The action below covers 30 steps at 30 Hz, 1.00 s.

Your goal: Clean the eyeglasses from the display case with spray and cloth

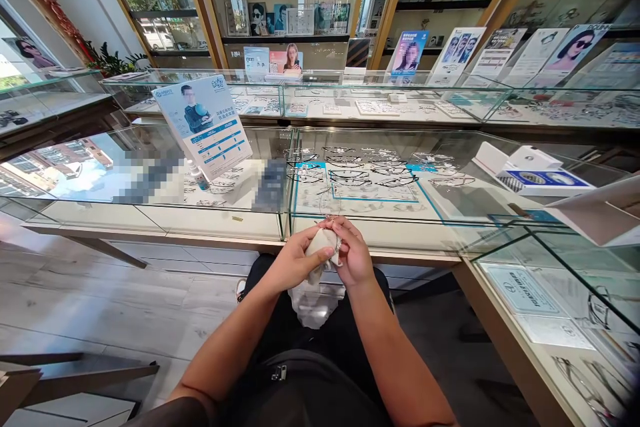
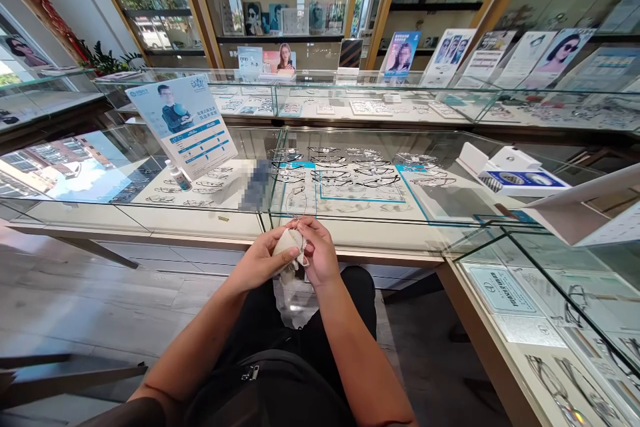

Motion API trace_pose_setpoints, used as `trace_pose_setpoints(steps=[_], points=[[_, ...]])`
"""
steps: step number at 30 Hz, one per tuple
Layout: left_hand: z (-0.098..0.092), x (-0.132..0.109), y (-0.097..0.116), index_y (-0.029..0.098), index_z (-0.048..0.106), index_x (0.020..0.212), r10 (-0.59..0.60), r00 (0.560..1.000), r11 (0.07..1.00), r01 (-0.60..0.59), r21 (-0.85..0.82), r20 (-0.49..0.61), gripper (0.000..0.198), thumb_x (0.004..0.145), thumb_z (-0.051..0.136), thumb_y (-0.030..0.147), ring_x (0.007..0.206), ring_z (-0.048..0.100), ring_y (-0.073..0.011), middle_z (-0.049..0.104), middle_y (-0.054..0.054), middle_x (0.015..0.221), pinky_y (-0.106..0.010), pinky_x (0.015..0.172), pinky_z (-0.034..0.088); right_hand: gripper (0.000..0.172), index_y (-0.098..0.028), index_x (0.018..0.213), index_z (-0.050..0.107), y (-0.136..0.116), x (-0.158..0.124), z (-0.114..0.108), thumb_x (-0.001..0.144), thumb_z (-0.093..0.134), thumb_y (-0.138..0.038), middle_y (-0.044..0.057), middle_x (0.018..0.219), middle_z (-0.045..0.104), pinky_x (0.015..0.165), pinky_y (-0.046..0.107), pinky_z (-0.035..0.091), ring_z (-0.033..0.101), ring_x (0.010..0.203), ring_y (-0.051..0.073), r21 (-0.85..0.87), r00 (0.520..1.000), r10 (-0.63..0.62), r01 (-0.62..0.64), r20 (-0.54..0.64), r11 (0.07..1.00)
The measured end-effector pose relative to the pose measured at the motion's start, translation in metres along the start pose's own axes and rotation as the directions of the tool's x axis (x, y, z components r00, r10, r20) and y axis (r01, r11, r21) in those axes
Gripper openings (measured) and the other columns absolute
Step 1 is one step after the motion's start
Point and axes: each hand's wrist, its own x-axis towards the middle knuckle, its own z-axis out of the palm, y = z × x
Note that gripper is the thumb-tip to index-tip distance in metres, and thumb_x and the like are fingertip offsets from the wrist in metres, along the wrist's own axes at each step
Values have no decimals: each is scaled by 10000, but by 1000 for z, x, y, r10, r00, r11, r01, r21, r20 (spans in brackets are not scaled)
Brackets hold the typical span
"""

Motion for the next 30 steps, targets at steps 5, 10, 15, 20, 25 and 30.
trace_pose_setpoints(steps=[5,10,15,20,25,30], points=[[9,5,-12,155,686,883,-2,987,1000,-1,-20,-163,495,997,647,635,569,600,-133,705,-35,712,-264,616,504,310,-227,808,735,7,-6,7,750,916,-473,-23,939,760,290,201,405,287,385,9,16,998,62,-63,26,998],[3,4,-13,155,702,840,15,981,1000,-12,14,-193,592,993,591,717,681,616,-157,709,-48,757,-285,714,513,260,-237,796,735,4,-6,7,755,921,-414,-15,887,736,424,199,488,449,489,53,-9,1000,16,-16,17,1000],[-15,2,-9,162,661,804,-5,945,998,26,61,-326,649,944,597,792,723,544,-151,653,-23,757,-268,699,458,172,-234,737,779,-11,-7,-4,789,874,-368,71,1091,746,809,309,589,672,986,212,-81,997,-47,53,68,995],[-28,5,-4,158,717,905,12,944,997,12,72,-329,637,971,571,774,772,602,-170,714,-48,841,-286,767,497,212,-227,708,774,-11,-15,-11,805,857,-396,76,1160,701,806,326,512,628,1032,242,-218,992,33,-6,119,976],[-28,9,10,165,788,1019,18,969,999,-6,50,-245,655,973,558,777,790,659,-200,761,-85,884,-307,769,530,185,-238,733,790,0,-19,-14,832,841,-386,68,1118,665,844,317,480,599,1116,252,-272,983,67,-19,171,962],[-26,10,21,155,789,1070,-25,979,999,34,39,-201,682,958,568,790,658,595,-162,721,-60,786,-277,642,476,183,-232,742,778,4,-20,-13,859,822,-366,49,1048,646,919,326,469,601,1056,227,-279,967,99,-30,237,960]])
